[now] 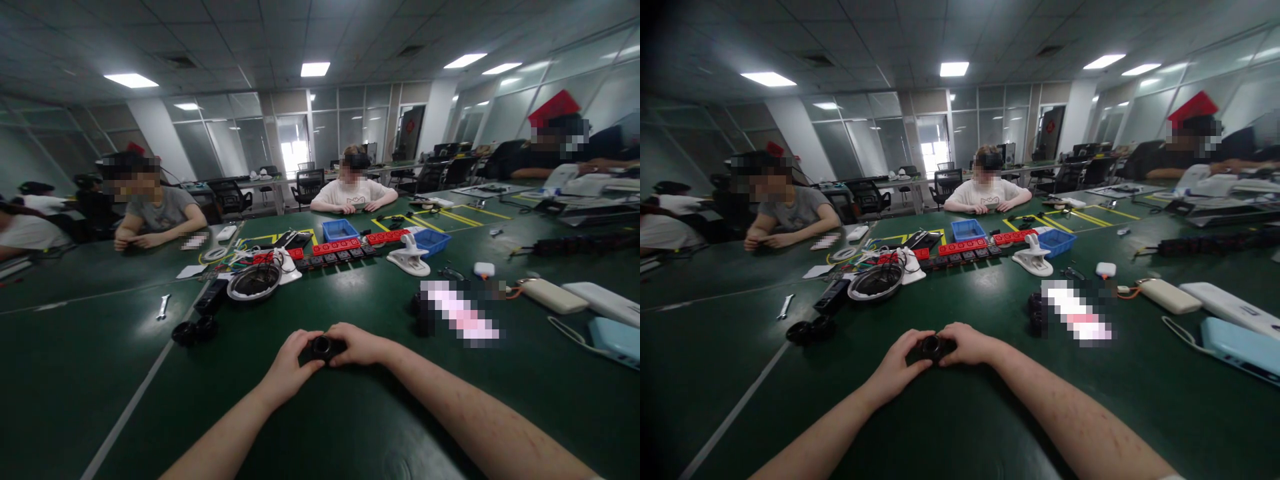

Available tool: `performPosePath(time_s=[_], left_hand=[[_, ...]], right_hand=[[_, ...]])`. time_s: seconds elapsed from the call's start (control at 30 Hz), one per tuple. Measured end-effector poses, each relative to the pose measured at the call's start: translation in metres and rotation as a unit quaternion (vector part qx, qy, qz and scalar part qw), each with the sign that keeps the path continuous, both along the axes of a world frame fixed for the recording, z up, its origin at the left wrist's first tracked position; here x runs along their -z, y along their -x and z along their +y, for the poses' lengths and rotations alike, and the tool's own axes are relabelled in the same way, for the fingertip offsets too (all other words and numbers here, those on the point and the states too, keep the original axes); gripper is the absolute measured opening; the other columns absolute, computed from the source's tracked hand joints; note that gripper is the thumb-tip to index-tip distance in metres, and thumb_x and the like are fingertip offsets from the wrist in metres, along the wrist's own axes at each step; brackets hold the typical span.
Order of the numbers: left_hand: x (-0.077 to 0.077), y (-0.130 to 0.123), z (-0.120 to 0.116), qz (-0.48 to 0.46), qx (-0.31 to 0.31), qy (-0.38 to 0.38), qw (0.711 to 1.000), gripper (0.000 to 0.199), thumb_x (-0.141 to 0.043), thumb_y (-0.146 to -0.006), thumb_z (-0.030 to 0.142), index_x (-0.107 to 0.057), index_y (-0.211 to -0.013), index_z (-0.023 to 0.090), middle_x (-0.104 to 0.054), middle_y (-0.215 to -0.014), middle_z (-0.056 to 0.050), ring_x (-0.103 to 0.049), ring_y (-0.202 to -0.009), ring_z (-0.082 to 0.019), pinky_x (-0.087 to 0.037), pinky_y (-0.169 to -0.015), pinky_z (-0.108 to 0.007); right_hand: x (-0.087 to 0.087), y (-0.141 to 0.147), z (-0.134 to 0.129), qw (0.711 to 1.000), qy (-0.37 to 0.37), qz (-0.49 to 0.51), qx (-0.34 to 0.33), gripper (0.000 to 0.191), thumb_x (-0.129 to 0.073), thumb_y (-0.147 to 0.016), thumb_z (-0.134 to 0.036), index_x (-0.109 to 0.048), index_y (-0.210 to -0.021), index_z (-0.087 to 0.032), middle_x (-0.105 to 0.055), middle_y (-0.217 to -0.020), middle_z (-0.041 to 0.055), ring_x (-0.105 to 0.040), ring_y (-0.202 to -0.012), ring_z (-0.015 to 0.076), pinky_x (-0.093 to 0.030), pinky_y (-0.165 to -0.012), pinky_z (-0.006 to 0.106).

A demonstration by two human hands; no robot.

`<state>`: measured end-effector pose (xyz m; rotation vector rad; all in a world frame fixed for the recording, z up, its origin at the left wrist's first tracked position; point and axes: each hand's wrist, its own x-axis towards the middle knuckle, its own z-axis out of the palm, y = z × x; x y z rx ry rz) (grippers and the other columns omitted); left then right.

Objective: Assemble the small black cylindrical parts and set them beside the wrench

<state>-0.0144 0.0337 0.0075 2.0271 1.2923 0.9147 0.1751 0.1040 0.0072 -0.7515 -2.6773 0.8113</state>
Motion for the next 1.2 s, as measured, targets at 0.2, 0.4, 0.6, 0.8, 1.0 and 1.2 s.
performPosePath(time_s=[0.2,0.4,0.6,0.8,1.0,1.2], left_hand=[[0.003,-0.009,-0.005,0.015,-0.064,-0.008,0.998,0.038,-0.061,-0.068,0.018,-0.053,-0.104,0.022,-0.054,-0.094,-0.004,-0.051,-0.087,-0.02,-0.043,-0.076,-0.035],[0.006,-0.012,-0.004,0.021,-0.111,-0.024,0.993,0.037,-0.061,-0.067,0.019,-0.052,-0.104,0.021,-0.053,-0.093,-0.003,-0.051,-0.085,-0.02,-0.043,-0.077,-0.037],[0.002,-0.003,-0.002,-0.001,-0.029,0.003,1.0,0.038,-0.059,-0.071,0.018,-0.052,-0.108,0.024,-0.054,-0.101,-0.004,-0.051,-0.093,-0.02,-0.043,-0.081,-0.034],[0.003,-0.006,-0.002,0.009,-0.037,0.01,0.999,0.038,-0.06,-0.069,0.018,-0.052,-0.106,0.023,-0.054,-0.1,-0.004,-0.052,-0.093,-0.02,-0.043,-0.082,-0.035],[0.006,-0.016,-0.005,0.029,-0.129,-0.018,0.991,0.032,-0.061,-0.067,0.02,-0.052,-0.098,0.019,-0.054,-0.093,-0.004,-0.051,-0.09,-0.023,-0.043,-0.08,-0.04],[0.007,-0.009,-0.003,0.019,-0.075,-0.016,0.997,0.037,-0.058,-0.071,0.019,-0.051,-0.106,0.022,-0.054,-0.101,-0.005,-0.051,-0.097,-0.022,-0.041,-0.085,-0.038]], right_hand=[[0.005,0.011,-0.014,0.991,-0.048,-0.032,0.118,0.04,-0.069,-0.056,-0.045,-0.054,-0.08,-0.016,-0.055,-0.074,0.0011,-0.049,-0.066,0.0149,-0.034,-0.056,0.024],[0.006,0.022,-0.033,0.963,-0.173,-0.056,0.199,0.042,-0.062,-0.062,-0.049,-0.053,-0.083,-0.014,-0.057,-0.082,0.0073,-0.05,-0.078,0.0223,-0.035,-0.072,0.036],[0.0,0.007,-0.018,0.996,-0.056,-0.015,0.067,0.05,-0.065,-0.063,-0.044,-0.052,-0.103,-0.018,-0.055,-0.095,0.006,-0.049,-0.087,0.0209,-0.037,-0.075,0.032],[0.0,0.003,-0.007,0.999,-0.011,-0.005,0.041,0.036,-0.07,-0.059,-0.036,-0.057,-0.087,-0.017,-0.056,-0.083,0.0014,-0.05,-0.077,0.0163,-0.037,-0.066,0.025],[0.01,0.019,-0.025,0.975,-0.122,-0.045,0.182,0.035,-0.065,-0.06,-0.04,-0.052,-0.081,-0.015,-0.055,-0.079,0.004,-0.048,-0.073,0.0182,-0.035,-0.064,0.029],[0.003,0.013,-0.023,0.991,-0.076,-0.001,0.109,0.05,-0.065,-0.062,-0.045,-0.051,-0.102,-0.017,-0.054,-0.094,0.0058,-0.048,-0.085,0.0205,-0.037,-0.074,0.032]])
